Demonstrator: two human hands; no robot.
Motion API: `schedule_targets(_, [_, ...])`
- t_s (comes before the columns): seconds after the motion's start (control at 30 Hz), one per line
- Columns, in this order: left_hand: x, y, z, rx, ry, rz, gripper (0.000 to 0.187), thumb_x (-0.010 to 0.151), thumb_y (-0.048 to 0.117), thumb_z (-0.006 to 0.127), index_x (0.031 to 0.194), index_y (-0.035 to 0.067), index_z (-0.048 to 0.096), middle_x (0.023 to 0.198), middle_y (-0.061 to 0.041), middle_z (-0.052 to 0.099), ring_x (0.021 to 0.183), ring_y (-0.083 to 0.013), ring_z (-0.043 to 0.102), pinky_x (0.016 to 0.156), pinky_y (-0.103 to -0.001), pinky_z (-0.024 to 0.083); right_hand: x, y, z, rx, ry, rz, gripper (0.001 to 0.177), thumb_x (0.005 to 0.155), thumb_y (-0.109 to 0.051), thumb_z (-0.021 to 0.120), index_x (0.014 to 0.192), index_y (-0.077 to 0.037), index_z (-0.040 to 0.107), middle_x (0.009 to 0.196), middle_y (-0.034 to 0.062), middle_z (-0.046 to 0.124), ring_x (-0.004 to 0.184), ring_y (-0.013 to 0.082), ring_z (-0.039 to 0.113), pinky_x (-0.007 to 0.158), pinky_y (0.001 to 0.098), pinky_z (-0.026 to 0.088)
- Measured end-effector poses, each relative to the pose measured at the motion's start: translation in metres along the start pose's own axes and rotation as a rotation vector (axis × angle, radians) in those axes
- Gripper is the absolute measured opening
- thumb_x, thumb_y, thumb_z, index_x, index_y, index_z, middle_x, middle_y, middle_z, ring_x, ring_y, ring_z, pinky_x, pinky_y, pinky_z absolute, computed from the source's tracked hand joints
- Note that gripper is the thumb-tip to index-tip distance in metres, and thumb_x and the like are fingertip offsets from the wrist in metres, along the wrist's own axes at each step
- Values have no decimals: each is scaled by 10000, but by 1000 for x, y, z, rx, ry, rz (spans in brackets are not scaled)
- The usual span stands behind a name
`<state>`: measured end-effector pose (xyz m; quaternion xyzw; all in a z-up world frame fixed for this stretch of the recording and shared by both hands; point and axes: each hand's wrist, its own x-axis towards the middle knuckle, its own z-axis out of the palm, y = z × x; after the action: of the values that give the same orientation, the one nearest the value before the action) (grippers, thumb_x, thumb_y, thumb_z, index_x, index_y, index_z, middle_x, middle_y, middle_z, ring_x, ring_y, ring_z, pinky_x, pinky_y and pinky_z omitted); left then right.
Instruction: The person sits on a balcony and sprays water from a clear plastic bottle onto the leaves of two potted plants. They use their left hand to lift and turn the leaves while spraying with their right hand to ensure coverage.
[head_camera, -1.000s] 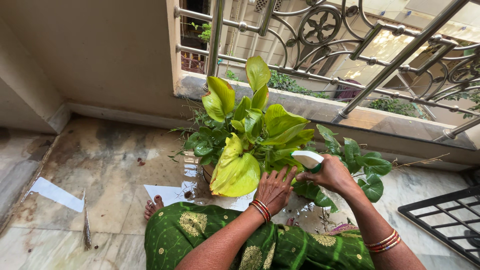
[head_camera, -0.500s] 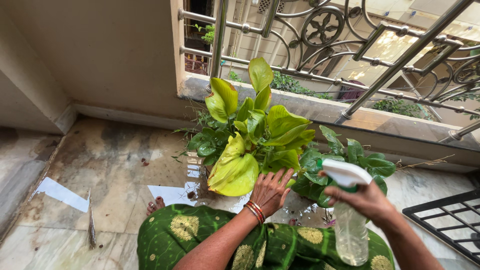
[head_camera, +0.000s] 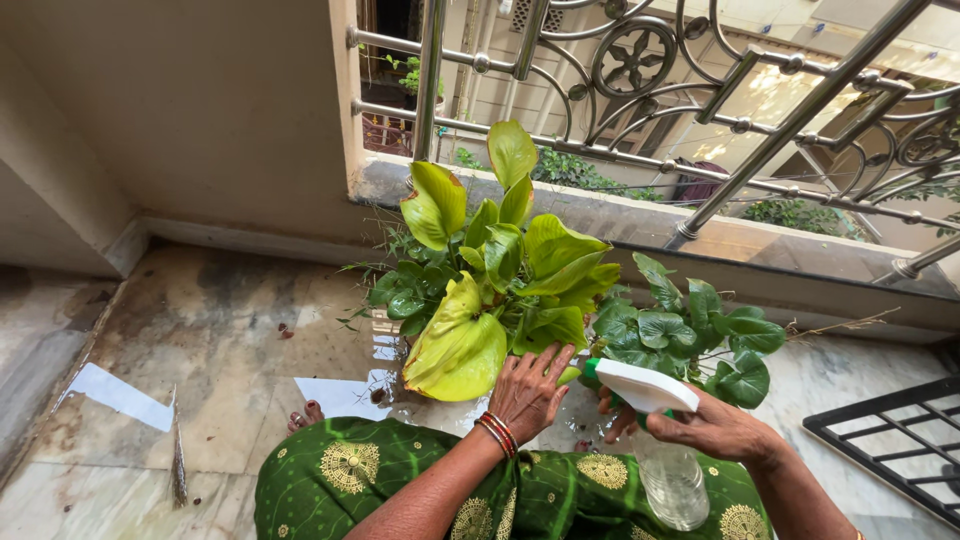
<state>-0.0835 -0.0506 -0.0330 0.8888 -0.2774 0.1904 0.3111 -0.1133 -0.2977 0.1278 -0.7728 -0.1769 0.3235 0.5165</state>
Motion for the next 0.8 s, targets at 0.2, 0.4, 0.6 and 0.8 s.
schedule_targets(0.2, [4, 4, 4, 28, 13, -13, 706, 907, 258, 710, 1539, 78, 452, 1427, -197, 580, 1069, -308, 624, 909, -458, 467, 20, -6, 7, 102, 93, -193, 837, 912, -570, 598, 1485, 21, 449, 1214, 160, 713, 821, 236, 766, 827, 453, 627])
schedule_targets(0.4, [7, 14, -4, 99, 9, -50, 705, 887, 233, 717, 1528, 105, 451, 1471, -191, 523, 1122, -323, 565, 890, -480, 431, 44, -18, 3, -166, 349, 162, 640, 950, -571, 485, 1286, -38, 601, 881, 155, 762, 714, 189, 724, 713, 366, 576])
schedule_targets(0.6, [16, 22, -7, 165, 146, -25, 627, 869, 207, 701, 1454, 124, 494, 1528, -179, 459, 1305, -329, 478, 1013, -526, 355, 73, -23, 6, -433, 421, 302, 615, 982, -563, 532, 1005, 3, 773, 760, 120, 718, 700, 159, 637, 671, 344, 527])
schedule_targets(0.8, [14, 20, 1, 143, 51, -4, 672, 867, 191, 691, 1497, 107, 471, 1454, -200, 504, 1324, -368, 495, 1168, -595, 230, 81, -23, 8, -307, 497, 371, 555, 913, -536, 578, 1016, -3, 691, 803, 126, 766, 609, 255, 745, 660, 397, 590])
